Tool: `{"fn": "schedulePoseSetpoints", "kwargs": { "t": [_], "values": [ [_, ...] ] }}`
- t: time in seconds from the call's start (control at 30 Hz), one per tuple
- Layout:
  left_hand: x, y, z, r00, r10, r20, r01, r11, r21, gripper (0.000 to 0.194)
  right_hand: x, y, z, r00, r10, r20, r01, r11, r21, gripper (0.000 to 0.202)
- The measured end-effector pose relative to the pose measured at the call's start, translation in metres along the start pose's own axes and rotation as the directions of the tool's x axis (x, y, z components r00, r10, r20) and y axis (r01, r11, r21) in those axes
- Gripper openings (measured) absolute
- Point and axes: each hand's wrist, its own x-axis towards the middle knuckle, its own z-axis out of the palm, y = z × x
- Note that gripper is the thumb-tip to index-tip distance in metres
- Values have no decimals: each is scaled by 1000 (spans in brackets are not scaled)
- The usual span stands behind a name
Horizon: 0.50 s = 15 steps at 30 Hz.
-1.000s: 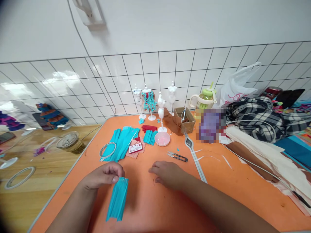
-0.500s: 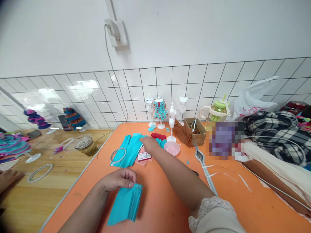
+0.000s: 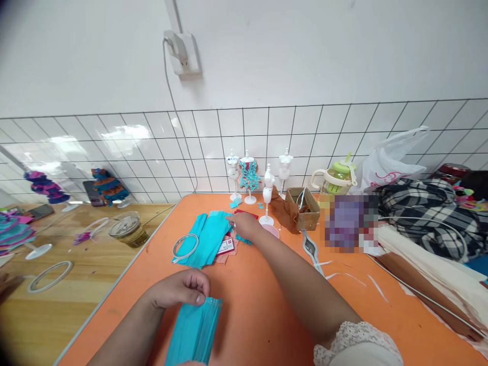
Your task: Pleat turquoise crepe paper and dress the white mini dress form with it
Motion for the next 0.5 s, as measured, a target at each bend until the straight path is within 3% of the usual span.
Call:
{"fn": "schedulePoseSetpoints", "kwargs": {
  "t": [0.07,0.13,0.2,0.27,0.3,0.37,0.43,0.5],
  "values": [
    [1,-1,-1,999,7,-34,-7,1000,0,32,-13,-3,-15,995,-16,-99,19,999,32,35],
    [1,-1,-1,997,16,-71,-16,1000,-7,31,-27,-5,-33,952,-6,-306,46,991,125,33],
    [2,0,0,996,15,-87,-17,1000,-14,31,-42,-5,-52,844,65,-532,86,963,255,33],
    [3,1,1,996,9,-85,-10,1000,-11,30,-55,-3,-65,741,166,-651,80,941,330,35],
    [3,2,2,997,6,-81,-6,1000,-8,29,-59,-2,-68,728,201,-655,40,942,333,35],
    [4,2,4,997,1,-74,-1,1000,-2,28,-63,-3,-64,799,237,-552,-114,962,249,33],
    [5,2,5,998,-6,-69,6,1000,2,28,-62,-9,-49,904,279,-325,-284,958,33,29],
    [6,0,5,998,-13,-68,13,1000,9,28,-57,-19,-26,932,344,-118,-362,909,-206,29]
  ]
}}
